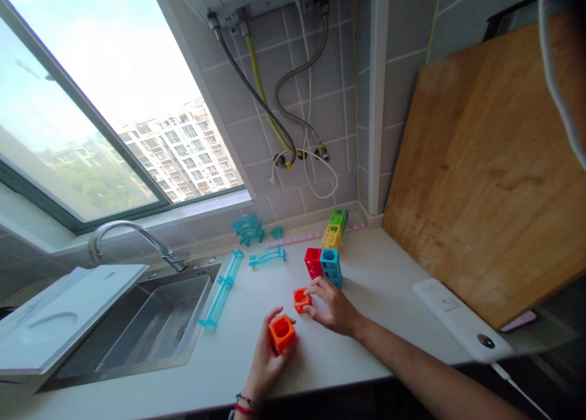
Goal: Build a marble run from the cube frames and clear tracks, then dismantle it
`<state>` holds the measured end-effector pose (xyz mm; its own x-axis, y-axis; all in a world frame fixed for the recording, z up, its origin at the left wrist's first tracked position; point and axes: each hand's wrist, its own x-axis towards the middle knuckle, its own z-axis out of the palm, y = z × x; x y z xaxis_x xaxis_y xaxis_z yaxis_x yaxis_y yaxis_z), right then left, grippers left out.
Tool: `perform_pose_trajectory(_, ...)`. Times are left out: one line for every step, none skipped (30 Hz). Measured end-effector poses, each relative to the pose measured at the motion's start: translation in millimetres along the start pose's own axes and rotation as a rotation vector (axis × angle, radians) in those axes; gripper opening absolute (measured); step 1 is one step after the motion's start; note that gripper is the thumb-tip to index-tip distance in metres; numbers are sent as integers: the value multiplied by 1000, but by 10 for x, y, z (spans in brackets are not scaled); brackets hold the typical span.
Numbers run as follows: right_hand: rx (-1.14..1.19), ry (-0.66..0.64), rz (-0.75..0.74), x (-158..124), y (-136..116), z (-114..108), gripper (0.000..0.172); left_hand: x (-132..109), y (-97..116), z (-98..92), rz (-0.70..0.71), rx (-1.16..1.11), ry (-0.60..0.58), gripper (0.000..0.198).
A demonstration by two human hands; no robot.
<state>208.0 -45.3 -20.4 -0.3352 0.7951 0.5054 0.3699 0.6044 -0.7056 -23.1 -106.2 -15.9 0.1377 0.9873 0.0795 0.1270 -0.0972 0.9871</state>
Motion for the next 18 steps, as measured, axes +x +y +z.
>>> perform_pose_trajectory(12, -32, -37, -8, -33, -3, 40, -5, 10, 19, -6, 36, -50, 68)
perform_pose_trajectory(30, -88, -76, -20, -65, 2, 49, -6, 16, 34, -6, 75, -98, 66)
perform_pose_trajectory(47, -157, -112, -33, -96, 14, 58, -2, 18, 45, 7, 121, -141, 61)
perform_pose_trajectory(56, -218, -140, -47, -125, 31, 65, 6, 16, 53, 31, 172, -176, 52)
perform_pose_trajectory(59, -262, -155, -60, -151, 50, 67, 15, 10, 56, 60, 225, -196, 43)
perform_pose_trajectory(60, -288, -158, -72, -173, 70, 64, 25, 3, 57, 88, 274, -205, 33)
perform_pose_trajectory(67, -298, -152, -80, -190, 87, 60, 35, -4, 55, 107, 313, -212, 26)
perform_pose_trajectory(89, -300, -135, -84, -201, 102, 55, 44, -11, 51, 117, 339, -218, 22)
perform_pose_trajectory(129, -298, -111, -84, -205, 110, 51, 51, -16, 47, 117, 351, -220, 22)
perform_pose_trajectory(188, -294, -80, -79, -202, 111, 47, 57, -19, 44, 109, 355, -217, 24)
perform_pose_trajectory(262, -281, -40, -68, -193, 104, 44, 62, -20, 42, 95, 358, -215, 27)
perform_pose_trajectory(345, -253, 8, -53, -178, 86, 41, 65, -20, 41, 77, 363, -210, 30)
perform_pose_trajectory(426, -211, 61, -36, -160, 56, 39, 67, -21, 40, 56, 370, -205, 34)
perform_pose_trajectory(492, -159, 112, -19, -140, 15, 38, 66, -23, 39, 36, 376, -197, 36)
perform_pose_trajectory(529, -107, 157, -7, -120, -38, 37, 64, -30, 33, 18, 378, -186, 37)
perform_pose_trajectory(536, -71, 186, -4, -101, -100, 37, 59, -41, 21, 3, 373, -167, 38)
perform_pose_trajectory(512, -58, 197, -16, -84, -171, 39, 54, -58, -3, -8, 359, -130, 39)
perform_pose_trajectory(462, -62, 196, -45, -70, -247, 42, 49, -81, -42, -17, 341, -72, 40)
